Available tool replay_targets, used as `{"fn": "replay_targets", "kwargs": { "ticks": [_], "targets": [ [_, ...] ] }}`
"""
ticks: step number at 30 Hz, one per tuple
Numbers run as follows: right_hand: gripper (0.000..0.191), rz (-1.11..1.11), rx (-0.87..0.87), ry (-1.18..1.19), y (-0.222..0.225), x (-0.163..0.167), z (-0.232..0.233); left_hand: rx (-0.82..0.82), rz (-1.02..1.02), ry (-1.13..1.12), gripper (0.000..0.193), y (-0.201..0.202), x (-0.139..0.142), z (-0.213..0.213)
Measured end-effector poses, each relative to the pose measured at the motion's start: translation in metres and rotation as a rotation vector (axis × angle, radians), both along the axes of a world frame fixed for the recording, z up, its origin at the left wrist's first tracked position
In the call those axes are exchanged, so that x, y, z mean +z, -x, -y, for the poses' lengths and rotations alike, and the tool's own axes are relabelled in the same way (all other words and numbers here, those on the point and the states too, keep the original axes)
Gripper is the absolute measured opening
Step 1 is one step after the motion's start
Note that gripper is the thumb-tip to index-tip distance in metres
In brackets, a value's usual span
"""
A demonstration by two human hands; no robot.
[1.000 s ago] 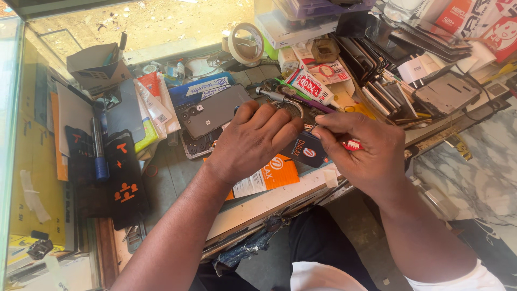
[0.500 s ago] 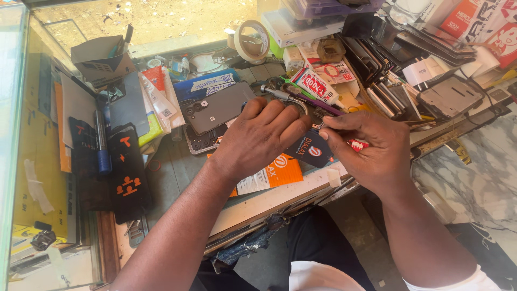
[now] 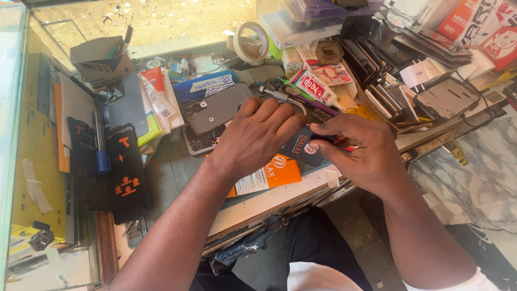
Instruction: The person uses a screwdriver to remove screws from a disassembled mobile phone, then reassembles the phone casing. They secure the casing with rubber bands and handle a battery package.
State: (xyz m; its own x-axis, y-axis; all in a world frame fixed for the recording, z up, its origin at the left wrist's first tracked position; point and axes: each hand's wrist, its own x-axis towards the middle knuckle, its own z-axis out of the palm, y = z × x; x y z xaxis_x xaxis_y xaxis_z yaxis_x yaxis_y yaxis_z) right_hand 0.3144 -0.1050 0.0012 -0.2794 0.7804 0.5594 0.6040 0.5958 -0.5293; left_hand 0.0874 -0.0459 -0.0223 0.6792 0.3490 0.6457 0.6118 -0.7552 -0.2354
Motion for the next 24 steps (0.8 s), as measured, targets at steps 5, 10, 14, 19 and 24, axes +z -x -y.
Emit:
{"fn": "replay_targets", "kwargs": {
  "ticks": [5, 10, 14, 19, 24],
  "targets": [
    [0.034, -0.108, 0.051, 0.146, -0.009, -0.009, -0.008, -0.064, 0.026, 0.134, 0.054, 0.001, 0.002, -0.002],
    [0.059, -0.273, 0.313, 0.219, -0.016, 0.000, -0.014, -0.280, 0.218, 0.495, 0.077, 0.008, 0.004, -0.006],
    [0.062, -0.014, 0.431, -0.048, -0.018, 0.004, -0.020, -0.371, 0.182, 0.887, 0.078, 0.013, 0.006, -0.007],
    [0.034, 0.093, 0.362, -0.180, -0.015, -0.015, -0.027, -0.465, 0.085, 1.137, 0.072, 0.013, 0.011, 0.000],
    [0.033, 0.082, 0.340, -0.112, -0.020, -0.025, -0.032, -0.376, 0.071, 1.291, 0.076, 0.012, 0.015, 0.003]
  ]
}}
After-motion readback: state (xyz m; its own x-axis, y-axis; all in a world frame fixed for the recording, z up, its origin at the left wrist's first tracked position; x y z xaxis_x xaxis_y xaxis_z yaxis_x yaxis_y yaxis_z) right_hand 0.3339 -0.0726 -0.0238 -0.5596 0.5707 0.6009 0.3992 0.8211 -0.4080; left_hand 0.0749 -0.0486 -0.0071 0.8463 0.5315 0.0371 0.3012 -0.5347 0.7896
